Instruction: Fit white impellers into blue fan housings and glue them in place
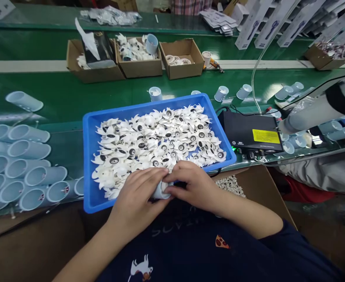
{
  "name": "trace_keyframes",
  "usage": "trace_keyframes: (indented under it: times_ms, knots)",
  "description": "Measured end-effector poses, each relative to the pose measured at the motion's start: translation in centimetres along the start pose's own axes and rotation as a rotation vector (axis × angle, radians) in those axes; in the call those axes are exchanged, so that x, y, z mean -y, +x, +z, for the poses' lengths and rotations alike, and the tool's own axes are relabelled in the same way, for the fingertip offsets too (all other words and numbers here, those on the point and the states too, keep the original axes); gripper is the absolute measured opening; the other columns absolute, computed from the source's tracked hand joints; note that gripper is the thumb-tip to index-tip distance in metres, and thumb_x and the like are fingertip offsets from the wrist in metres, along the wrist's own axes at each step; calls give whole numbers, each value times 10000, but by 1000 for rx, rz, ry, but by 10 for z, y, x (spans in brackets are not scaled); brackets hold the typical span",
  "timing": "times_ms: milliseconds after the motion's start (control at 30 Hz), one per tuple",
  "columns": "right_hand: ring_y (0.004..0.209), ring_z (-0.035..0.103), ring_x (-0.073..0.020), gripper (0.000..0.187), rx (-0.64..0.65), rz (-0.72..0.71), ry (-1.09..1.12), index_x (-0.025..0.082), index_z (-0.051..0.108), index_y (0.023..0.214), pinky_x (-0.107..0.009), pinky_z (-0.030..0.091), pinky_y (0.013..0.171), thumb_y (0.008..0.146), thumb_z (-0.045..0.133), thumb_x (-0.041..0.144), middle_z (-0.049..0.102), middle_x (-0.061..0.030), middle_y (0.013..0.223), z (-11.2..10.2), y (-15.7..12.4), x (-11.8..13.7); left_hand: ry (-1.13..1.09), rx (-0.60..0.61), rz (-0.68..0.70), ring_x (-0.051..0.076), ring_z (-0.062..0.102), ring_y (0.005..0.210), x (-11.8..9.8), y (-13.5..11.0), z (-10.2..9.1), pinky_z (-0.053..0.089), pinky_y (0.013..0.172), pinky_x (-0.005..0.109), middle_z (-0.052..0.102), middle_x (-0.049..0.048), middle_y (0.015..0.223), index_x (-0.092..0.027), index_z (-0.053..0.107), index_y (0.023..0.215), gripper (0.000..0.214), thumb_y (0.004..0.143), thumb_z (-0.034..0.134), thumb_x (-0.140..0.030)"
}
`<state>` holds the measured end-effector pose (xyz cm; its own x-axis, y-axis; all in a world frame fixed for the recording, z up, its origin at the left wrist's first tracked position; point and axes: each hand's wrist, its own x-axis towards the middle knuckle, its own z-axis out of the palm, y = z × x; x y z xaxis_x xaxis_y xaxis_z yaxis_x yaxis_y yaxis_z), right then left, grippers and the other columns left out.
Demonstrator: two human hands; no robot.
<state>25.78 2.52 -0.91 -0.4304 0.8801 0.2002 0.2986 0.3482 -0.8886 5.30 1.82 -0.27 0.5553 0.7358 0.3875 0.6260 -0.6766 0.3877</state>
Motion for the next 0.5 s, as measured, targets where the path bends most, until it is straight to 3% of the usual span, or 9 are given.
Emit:
trace_keyframes:
  times_ms: [167, 267, 333, 467, 500]
  knots:
    - [839, 598, -142, 161, -34, 31, -1, 193, 778, 974, -283, 506, 778, 829, 832, 238, 577, -10, 899, -3, -1, 1, -18, -35, -31, 270, 706, 1114, 0, 0, 2, 526, 987, 407, 743, 102, 1208, -207, 567, 1303, 370, 970, 628, -357]
    - [755, 545, -131, 132, -88, -79, -39, 184, 775, 864, -280, 458, 699, 888, 773, 314, 526, -2, 833, -9, -7, 9, -90, -48, -83, 256, 705, 1137, 6, -1, 1, 545, 995, 372, 751, 76, 1223, -244, 571, 1332, 437, 944, 671, -419]
    - [733, 525, -134, 240, -114, -180, -98, 172, 756, 793, -299, 441, 696, 920, 728, 374, 516, -8, 806, -12, -10, 14, -132, -63, -125, 254, 705, 1146, 8, -1, 2, 553, 1006, 365, 755, 62, 1229, -268, 581, 1340, 478, 919, 701, -461]
    - [871, 572, -194, 392, -141, -291, -324, 185, 753, 1085, -371, 472, 796, 934, 671, 538, 604, -67, 950, -12, -8, 18, -209, -55, -104, 265, 692, 1176, 11, -1, 3, 547, 1034, 388, 742, 62, 1261, -302, 569, 1390, 550, 892, 740, -462]
    - [861, 575, -194, 376, -157, -300, -348, 193, 747, 1077, -369, 473, 778, 942, 660, 533, 604, -62, 935, -14, -10, 18, -217, -47, -88, 270, 679, 1202, 14, 0, 2, 538, 1047, 396, 732, 68, 1280, -304, 550, 1417, 580, 891, 745, -450]
